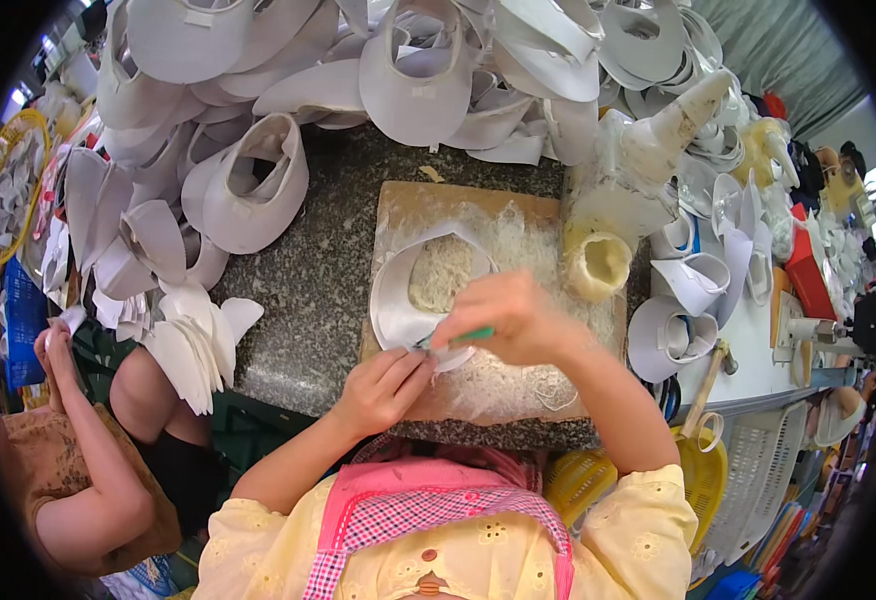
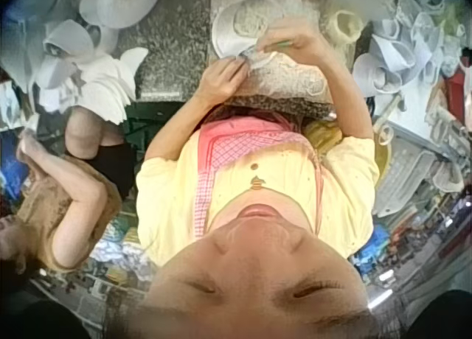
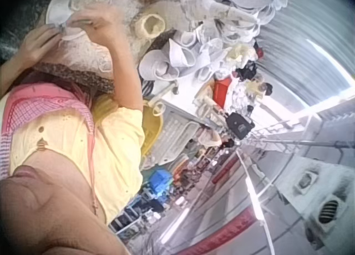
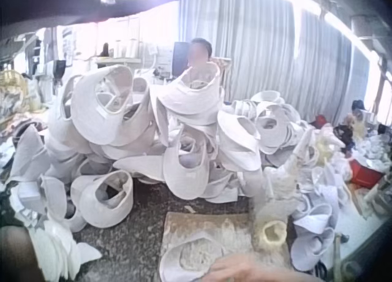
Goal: The person applies a liquid adhesive to the interior edges of white shoe upper components with a brush.
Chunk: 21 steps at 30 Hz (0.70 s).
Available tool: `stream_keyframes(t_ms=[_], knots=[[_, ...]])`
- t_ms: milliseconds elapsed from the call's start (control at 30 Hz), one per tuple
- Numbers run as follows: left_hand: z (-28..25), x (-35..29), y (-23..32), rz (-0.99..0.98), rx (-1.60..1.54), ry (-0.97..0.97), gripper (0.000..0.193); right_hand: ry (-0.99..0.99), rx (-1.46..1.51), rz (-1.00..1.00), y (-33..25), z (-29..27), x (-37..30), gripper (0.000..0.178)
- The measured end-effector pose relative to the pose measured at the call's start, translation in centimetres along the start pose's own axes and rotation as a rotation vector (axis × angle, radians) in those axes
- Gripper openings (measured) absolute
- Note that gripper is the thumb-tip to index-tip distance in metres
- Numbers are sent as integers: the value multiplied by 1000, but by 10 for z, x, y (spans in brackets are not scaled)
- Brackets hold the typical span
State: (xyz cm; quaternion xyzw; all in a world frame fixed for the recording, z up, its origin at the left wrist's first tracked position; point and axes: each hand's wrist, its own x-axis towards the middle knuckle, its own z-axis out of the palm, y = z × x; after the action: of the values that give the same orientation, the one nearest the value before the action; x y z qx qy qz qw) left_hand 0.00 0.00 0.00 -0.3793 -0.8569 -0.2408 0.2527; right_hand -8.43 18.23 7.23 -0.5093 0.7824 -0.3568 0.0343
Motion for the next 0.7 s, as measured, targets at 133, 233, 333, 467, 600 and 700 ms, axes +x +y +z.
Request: stream_keyframes(t_ms=[133,233,333,467,600,700], knots=[[-1,2,-1,34,18,-6,28,221,-1,40,6,11,5,16],[-5,-4,-3,30,28,8,28,78,-23,-41,-1,-2,2,15],[-3,-4,-2,34,33,23,27,-12,170,110,-2,-15,-3,14],[-1,2,-1,65,22,39,26,128,7,-37,5,1,-2,15],[-4,0,-1,54,51,13,26,-18,118,2,1,-18,-13,17],[-4,1,1,71,72,8,25,76,138,22,-1,-8,-1,16]])
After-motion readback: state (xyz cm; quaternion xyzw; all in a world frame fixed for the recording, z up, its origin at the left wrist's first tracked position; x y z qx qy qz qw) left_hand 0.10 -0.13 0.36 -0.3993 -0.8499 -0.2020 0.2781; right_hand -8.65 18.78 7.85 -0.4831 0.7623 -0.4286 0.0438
